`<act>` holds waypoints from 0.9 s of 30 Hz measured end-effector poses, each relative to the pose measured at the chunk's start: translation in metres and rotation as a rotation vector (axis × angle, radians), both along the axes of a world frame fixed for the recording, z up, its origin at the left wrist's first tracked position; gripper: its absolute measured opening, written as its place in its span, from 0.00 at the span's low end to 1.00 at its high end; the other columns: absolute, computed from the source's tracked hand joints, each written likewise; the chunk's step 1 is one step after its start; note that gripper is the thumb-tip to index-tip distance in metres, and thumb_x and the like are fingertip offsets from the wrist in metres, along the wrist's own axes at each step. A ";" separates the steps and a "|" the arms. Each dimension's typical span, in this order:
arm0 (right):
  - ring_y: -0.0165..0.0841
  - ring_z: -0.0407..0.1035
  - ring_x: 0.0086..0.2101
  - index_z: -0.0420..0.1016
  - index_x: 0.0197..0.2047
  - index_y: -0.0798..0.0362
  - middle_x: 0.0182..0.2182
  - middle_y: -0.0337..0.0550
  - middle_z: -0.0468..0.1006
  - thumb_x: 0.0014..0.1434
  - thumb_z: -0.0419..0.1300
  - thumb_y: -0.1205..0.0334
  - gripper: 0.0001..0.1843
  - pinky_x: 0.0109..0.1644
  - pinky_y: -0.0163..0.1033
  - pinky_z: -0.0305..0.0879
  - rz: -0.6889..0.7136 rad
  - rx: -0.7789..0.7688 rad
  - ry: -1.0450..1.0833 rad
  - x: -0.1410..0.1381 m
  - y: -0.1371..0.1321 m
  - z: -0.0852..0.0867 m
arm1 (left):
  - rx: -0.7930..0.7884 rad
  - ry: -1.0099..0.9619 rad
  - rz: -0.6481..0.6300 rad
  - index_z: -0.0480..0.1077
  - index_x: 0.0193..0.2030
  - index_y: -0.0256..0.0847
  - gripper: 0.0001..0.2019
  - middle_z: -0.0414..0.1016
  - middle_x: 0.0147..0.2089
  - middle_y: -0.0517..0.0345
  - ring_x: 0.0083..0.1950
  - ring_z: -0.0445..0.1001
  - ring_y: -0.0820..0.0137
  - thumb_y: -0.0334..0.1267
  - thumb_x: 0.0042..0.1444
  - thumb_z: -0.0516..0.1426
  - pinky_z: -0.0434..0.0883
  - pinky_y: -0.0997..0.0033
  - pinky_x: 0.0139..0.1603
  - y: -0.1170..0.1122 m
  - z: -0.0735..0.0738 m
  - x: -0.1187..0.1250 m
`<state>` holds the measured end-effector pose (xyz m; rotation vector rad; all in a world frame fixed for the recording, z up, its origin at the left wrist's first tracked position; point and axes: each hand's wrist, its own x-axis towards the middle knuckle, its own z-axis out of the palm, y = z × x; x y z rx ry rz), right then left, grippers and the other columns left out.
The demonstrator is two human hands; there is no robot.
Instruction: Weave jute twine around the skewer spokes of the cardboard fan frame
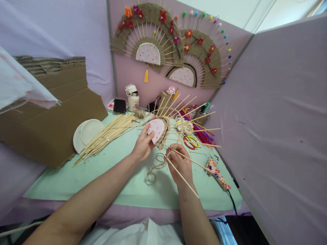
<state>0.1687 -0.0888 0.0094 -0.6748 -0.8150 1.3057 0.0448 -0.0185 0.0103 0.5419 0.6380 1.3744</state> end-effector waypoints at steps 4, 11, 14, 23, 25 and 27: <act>0.25 0.60 0.24 0.75 0.34 0.50 0.26 0.36 0.70 0.44 0.67 0.63 0.11 0.27 0.32 0.58 -0.014 0.016 0.002 0.004 0.001 0.000 | -0.002 -0.002 0.021 0.56 0.65 0.45 0.30 0.70 0.59 0.50 0.37 0.75 0.76 0.26 0.57 0.56 0.74 0.76 0.37 0.001 0.000 -0.001; 0.26 0.62 0.25 0.77 0.34 0.50 0.28 0.37 0.70 0.45 0.63 0.62 0.10 0.26 0.32 0.57 -0.027 0.043 0.005 0.026 0.006 0.004 | 0.007 0.004 0.025 0.57 0.65 0.45 0.29 0.68 0.60 0.50 0.36 0.74 0.77 0.27 0.57 0.56 0.73 0.78 0.33 0.002 -0.002 0.000; 0.26 0.62 0.26 0.77 0.31 0.51 0.27 0.38 0.71 0.46 0.64 0.62 0.06 0.27 0.32 0.57 -0.060 0.028 -0.075 0.036 0.007 0.001 | 0.031 0.026 0.025 0.58 0.64 0.48 0.30 0.65 0.63 0.53 0.41 0.75 0.75 0.27 0.56 0.57 0.74 0.76 0.38 0.003 -0.004 0.000; 0.27 0.64 0.26 0.77 0.36 0.51 0.27 0.39 0.75 0.52 0.64 0.58 0.08 0.30 0.33 0.60 -0.097 -0.055 -0.532 0.080 -0.007 -0.015 | 0.095 0.091 0.058 0.41 0.70 0.59 0.43 0.66 0.63 0.56 0.53 0.72 0.69 0.28 0.54 0.59 0.74 0.66 0.49 0.002 -0.007 0.001; 0.28 0.65 0.27 0.77 0.36 0.52 0.28 0.40 0.76 0.52 0.65 0.57 0.09 0.31 0.34 0.62 -0.065 -0.067 -0.597 0.081 -0.011 -0.012 | 0.078 0.102 0.071 0.33 0.70 0.61 0.48 0.71 0.57 0.55 0.48 0.75 0.70 0.28 0.54 0.60 0.75 0.66 0.46 0.002 -0.006 0.000; 0.29 0.66 0.27 0.77 0.37 0.52 0.28 0.41 0.77 0.52 0.64 0.56 0.10 0.32 0.35 0.64 -0.076 -0.071 -0.664 0.083 -0.014 -0.009 | 0.066 0.110 0.097 0.29 0.70 0.59 0.51 0.75 0.53 0.56 0.42 0.77 0.73 0.27 0.53 0.60 0.76 0.70 0.42 0.004 -0.006 -0.002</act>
